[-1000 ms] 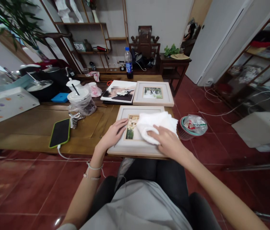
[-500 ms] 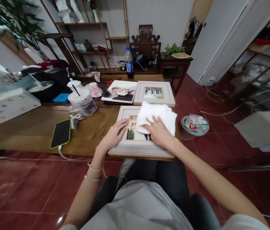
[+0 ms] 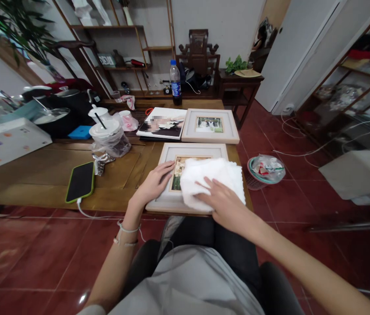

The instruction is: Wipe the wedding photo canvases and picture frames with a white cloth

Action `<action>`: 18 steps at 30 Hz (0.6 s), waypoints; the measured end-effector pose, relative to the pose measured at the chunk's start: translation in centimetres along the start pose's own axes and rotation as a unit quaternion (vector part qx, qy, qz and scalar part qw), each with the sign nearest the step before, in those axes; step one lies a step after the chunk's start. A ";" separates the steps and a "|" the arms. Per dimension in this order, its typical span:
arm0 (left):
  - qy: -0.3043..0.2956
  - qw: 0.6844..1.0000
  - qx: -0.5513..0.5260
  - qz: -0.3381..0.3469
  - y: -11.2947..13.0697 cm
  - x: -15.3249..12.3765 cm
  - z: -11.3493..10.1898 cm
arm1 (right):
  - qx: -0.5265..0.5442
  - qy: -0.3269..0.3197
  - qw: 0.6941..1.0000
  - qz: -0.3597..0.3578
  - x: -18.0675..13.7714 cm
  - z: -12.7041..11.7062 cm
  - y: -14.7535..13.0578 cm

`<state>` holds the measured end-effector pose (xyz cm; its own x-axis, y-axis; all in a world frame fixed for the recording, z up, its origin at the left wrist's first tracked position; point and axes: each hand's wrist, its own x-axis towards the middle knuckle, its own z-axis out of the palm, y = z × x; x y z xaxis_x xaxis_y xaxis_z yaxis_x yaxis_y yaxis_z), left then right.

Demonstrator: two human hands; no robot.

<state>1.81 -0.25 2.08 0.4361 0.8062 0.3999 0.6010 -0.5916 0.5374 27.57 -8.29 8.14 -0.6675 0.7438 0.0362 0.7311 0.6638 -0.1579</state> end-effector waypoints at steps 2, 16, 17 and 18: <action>0.001 1.000 -0.004 0.002 0.0 0.0 0.0 | -0.030 0.030 0.999 0.014 1.7 0.5 2.2; 0.004 1.000 -0.012 -0.011 0.1 0.1 0.0 | -0.127 -0.007 0.992 0.023 6.2 0.1 4.3; 0.006 1.000 -0.010 -0.011 0.1 0.0 0.1 | -0.109 -0.022 0.994 0.013 5.2 -0.1 3.4; 0.008 1.000 -0.009 -0.012 0.1 0.0 0.1 | -0.088 -0.037 0.995 0.001 4.1 -0.3 2.4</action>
<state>1.93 -0.27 2.03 0.4109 0.8202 0.3981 0.5994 -0.5720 0.5599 26.58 -3.60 8.25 -0.6701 0.7414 -0.0367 0.7413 0.6709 0.0186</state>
